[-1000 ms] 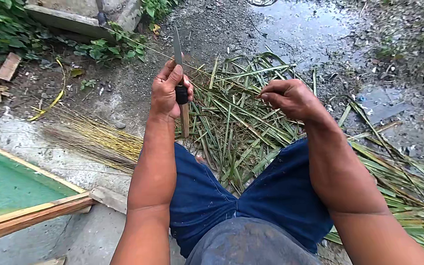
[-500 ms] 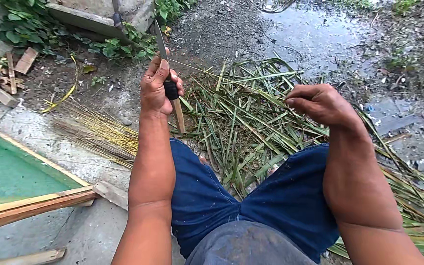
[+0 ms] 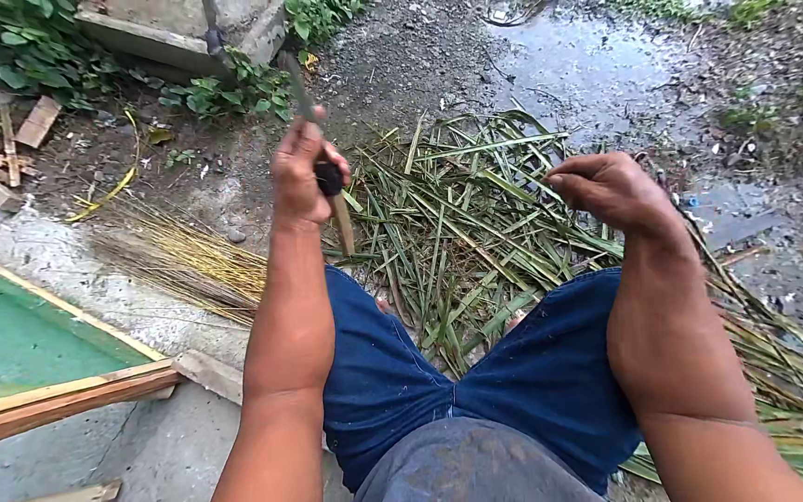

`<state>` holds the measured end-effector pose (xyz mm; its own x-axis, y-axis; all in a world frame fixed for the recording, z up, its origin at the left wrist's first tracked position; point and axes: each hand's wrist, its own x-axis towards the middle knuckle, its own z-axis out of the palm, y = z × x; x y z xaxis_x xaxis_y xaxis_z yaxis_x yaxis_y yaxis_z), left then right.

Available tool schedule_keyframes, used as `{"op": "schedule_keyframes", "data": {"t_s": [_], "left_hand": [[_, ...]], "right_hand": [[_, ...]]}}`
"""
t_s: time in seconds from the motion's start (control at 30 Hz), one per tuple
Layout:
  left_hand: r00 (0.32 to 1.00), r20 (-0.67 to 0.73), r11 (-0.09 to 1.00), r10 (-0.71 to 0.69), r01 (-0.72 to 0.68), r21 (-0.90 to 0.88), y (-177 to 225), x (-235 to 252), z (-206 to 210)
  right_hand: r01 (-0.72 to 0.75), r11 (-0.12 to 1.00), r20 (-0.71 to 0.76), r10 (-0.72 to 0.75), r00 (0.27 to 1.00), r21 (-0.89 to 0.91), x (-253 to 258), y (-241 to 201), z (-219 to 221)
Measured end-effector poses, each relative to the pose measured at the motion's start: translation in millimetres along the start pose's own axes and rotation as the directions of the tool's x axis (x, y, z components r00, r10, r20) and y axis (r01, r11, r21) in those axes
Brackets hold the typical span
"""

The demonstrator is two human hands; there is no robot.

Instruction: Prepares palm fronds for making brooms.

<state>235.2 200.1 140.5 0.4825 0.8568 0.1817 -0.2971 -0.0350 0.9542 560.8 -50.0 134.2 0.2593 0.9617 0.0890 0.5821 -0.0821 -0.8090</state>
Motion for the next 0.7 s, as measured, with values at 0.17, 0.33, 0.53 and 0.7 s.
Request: {"op": "schedule_keyframes", "data": {"t_s": [0.17,0.33,0.53,0.7], "left_hand": [[0.945,0.259,0.980,-0.198,0.181,0.085,-15.5,-19.4,50.9],[0.931,0.263,0.966,-0.253,0.257,0.020,-19.7,-20.5,57.8],[0.940,0.251,0.971,-0.230,0.239,-0.004,-19.4,-18.1,53.9],[0.932,0.274,0.969,-0.237,0.246,-0.001,-21.4,-20.1,58.6]], "right_hand": [[0.063,0.998,0.105,-0.063,0.993,-0.003,12.7,-11.4,24.5],[0.125,0.992,0.144,-0.125,0.982,0.009,15.9,-11.1,29.2],[0.119,0.993,0.132,-0.120,0.984,0.014,13.8,-11.7,26.6],[0.103,0.994,0.118,-0.106,0.987,0.031,13.8,-10.6,27.5]]}}
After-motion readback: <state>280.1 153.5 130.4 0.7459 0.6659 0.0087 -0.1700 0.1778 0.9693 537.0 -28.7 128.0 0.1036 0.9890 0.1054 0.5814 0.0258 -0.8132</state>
